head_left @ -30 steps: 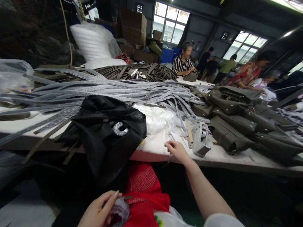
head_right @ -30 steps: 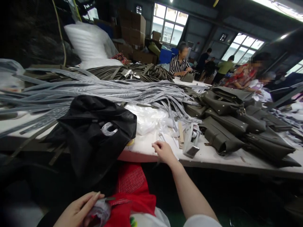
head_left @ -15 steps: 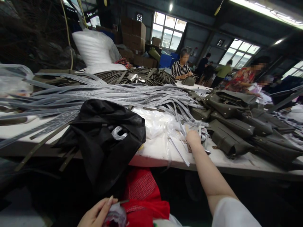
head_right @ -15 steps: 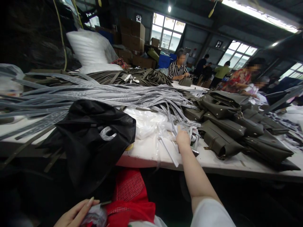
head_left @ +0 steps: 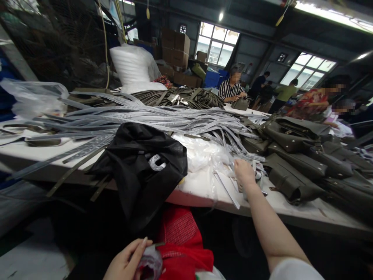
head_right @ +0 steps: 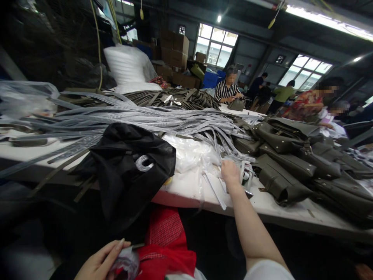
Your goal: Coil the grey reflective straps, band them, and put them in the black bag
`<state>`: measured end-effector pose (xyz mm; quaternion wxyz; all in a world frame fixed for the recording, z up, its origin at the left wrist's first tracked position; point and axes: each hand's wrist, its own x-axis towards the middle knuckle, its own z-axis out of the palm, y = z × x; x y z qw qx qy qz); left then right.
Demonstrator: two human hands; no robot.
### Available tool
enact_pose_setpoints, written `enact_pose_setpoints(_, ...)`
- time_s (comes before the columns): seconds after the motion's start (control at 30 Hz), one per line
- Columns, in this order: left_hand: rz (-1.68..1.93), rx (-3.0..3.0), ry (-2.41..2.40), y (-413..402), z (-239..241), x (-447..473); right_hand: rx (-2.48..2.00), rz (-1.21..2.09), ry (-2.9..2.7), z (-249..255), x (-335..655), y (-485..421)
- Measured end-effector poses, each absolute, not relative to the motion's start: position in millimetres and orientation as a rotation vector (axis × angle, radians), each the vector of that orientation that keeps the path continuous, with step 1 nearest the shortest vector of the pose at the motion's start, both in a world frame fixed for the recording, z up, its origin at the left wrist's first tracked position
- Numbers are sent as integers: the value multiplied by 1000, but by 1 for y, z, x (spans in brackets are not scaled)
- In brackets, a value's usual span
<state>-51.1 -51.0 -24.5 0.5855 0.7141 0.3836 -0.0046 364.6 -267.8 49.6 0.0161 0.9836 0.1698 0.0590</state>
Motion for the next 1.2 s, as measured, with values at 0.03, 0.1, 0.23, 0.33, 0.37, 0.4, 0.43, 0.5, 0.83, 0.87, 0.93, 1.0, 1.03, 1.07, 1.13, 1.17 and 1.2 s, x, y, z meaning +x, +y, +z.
enact_pose_setpoints(0.03,-18,1664,892,-52,-23,-50,3053,213,662,47,352,-264)
enact_pose_setpoints(0.1,-31,1658,893,-53,-21,-48,3020,288,1011,36,326,-256)
enact_pose_setpoints(0.23,-35,1664,892,-55,-16,-45,2860,417,1563,-3,286,-242)
enact_pose_setpoints(0.33,-20,1665,898,-56,-13,-46,2816,358,1586,-26,272,-233)
enact_pose_setpoints(0.37,-14,1663,902,-57,-13,-46,2813,338,1588,-31,269,-230)
enact_pose_setpoints(0.4,-7,1662,908,-57,-12,-46,2814,323,1594,-34,267,-228)
enact_pose_setpoints(0.43,-1,1661,915,-57,-12,-47,2816,311,1603,-36,265,-227)
enact_pose_setpoints(0.5,3,1656,925,-58,-12,-46,2826,289,1610,-39,264,-225)
enact_pose_setpoints(0.83,3,1639,945,-59,-9,-43,2912,157,1638,-40,276,-228)
enact_pose_setpoints(0.87,-1,1644,940,-59,-10,-43,2916,148,1633,-40,276,-227)
enact_pose_setpoints(0.93,-4,1651,931,-58,-11,-43,2921,138,1610,-40,276,-226)
enact_pose_setpoints(1.0,-7,1656,932,-58,-13,-43,2920,137,1578,-39,275,-225)
enact_pose_setpoints(1.03,-8,1657,936,-58,-13,-43,2915,136,1566,-39,275,-224)
enact_pose_setpoints(1.07,-7,1656,942,-58,-14,-43,2906,134,1558,-38,274,-223)
enact_pose_setpoints(1.13,-2,1654,946,-59,-13,-43,2885,128,1546,-36,272,-221)
enact_pose_setpoints(1.17,2,1652,946,-59,-13,-43,2874,126,1539,-34,272,-220)
enact_pose_setpoints(1.2,4,1652,943,-59,-12,-43,2864,123,1532,-33,271,-219)
